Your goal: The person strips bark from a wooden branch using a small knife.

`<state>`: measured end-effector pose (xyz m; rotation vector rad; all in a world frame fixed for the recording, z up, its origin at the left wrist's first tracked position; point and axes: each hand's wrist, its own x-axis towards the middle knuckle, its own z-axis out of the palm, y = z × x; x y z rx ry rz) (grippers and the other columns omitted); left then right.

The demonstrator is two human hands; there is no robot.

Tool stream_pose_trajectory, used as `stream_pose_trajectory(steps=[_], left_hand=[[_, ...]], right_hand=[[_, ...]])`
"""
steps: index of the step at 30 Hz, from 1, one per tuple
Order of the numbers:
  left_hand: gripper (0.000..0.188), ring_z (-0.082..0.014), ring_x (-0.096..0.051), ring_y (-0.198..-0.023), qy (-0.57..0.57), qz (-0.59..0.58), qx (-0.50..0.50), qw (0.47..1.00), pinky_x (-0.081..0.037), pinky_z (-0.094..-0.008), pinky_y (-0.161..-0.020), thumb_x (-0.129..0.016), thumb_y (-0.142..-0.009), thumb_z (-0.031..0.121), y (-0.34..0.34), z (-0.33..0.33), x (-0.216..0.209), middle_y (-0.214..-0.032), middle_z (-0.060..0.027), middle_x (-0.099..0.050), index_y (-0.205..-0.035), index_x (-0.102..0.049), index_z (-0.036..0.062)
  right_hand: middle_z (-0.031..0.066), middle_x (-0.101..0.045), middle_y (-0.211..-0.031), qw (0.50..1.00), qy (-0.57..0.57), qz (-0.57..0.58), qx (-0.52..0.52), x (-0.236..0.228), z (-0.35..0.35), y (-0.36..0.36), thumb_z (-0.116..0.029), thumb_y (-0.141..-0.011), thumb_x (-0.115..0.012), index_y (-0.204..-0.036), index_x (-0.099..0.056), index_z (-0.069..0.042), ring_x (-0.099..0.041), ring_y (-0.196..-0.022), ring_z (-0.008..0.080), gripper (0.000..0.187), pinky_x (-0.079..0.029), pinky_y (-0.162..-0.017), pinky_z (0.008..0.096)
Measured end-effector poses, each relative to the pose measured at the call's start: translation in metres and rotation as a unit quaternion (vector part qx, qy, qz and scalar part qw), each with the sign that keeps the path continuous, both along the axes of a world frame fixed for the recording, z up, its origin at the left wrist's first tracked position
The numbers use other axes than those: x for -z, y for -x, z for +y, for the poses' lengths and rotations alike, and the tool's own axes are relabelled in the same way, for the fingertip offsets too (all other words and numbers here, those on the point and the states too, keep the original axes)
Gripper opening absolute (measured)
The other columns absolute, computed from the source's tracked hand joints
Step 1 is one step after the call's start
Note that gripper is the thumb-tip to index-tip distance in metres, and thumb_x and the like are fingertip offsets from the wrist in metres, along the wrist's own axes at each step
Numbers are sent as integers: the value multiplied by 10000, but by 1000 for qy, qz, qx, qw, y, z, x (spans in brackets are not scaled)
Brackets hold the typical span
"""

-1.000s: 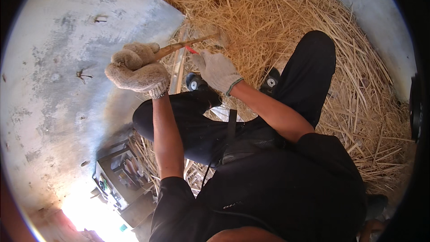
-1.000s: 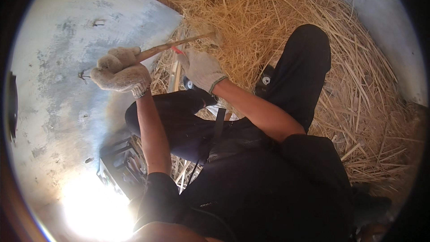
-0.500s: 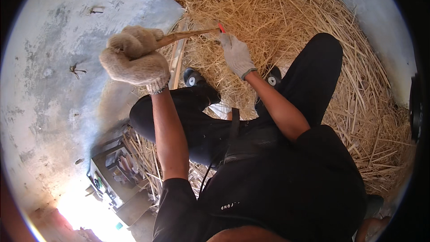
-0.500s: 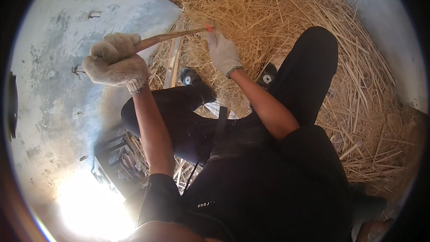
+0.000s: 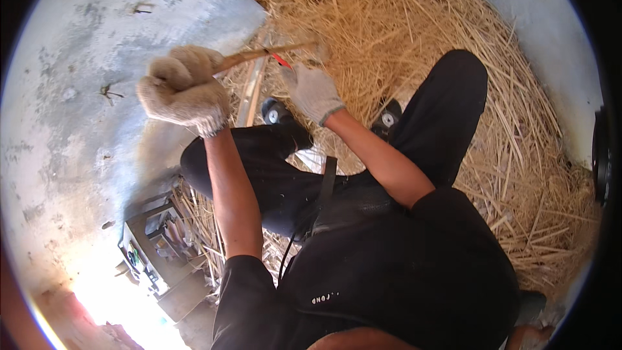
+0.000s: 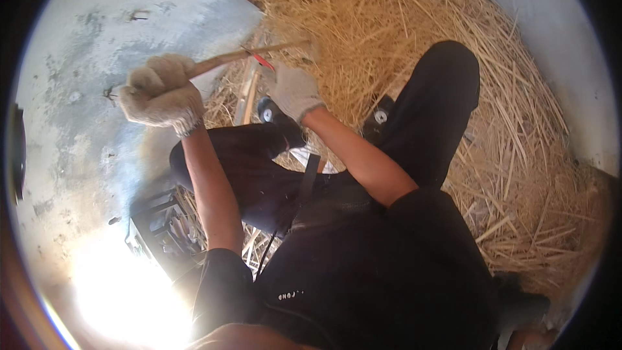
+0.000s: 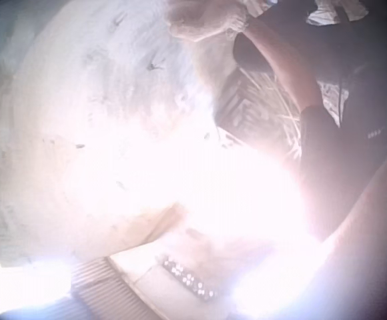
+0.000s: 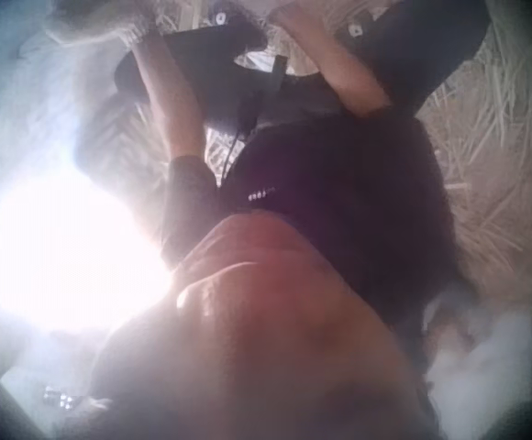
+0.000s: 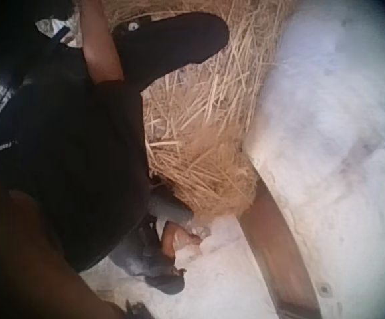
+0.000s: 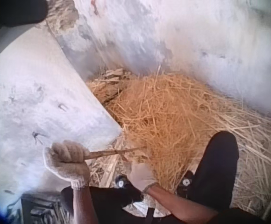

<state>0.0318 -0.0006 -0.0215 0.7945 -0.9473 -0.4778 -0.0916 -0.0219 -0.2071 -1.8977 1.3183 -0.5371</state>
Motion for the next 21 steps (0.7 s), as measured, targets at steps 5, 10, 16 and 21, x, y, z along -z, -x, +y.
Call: stream_pose_trajectory(steps=[5, 10, 16, 21], left_hand=[[472, -221, -331, -493, 16, -23, 147, 989, -382, -418, -501, -444, -935, 452, 4, 7, 11, -549, -67, -343, -640, -422, 85], [500, -213, -311, -477, -27, -28, 87, 996, -359, -419, -485, -443, -918, 481, 8, 1, 1, -528, -47, -339, -594, -442, 101], [488, -211, -301, -462, -9, -41, 102, 994, -348, -420, -464, -429, -913, 470, 21, -2, 1, -507, -50, -325, -584, -424, 110], [498, -196, -285, -446, -24, -30, 155, 987, -347, -410, -468, -396, -912, 496, 34, -12, 3, -504, -53, -349, -589, -440, 120]], right_hand=[[290, -669, -818, 999, 28, 10, -36, 71, -29, 42, -523, -1024, -383, -1111, -612, -1, -668, -788, 472, 577, -517, -675, 554], [329, -656, -832, 989, -46, -115, 76, -20, -12, 46, -539, -1022, -379, -1182, -597, 13, -662, -809, 496, 615, -520, -683, 547], [326, -659, -832, 999, -29, -24, 12, 22, 1, 10, -432, -1039, -378, -1245, -582, 15, -673, -820, 476, 532, -531, -692, 532], [267, -691, -1007, 986, -110, 127, -8, 202, -35, 54, -416, -1050, -335, -1137, -665, 9, -679, -902, 434, 545, -535, -734, 502]])
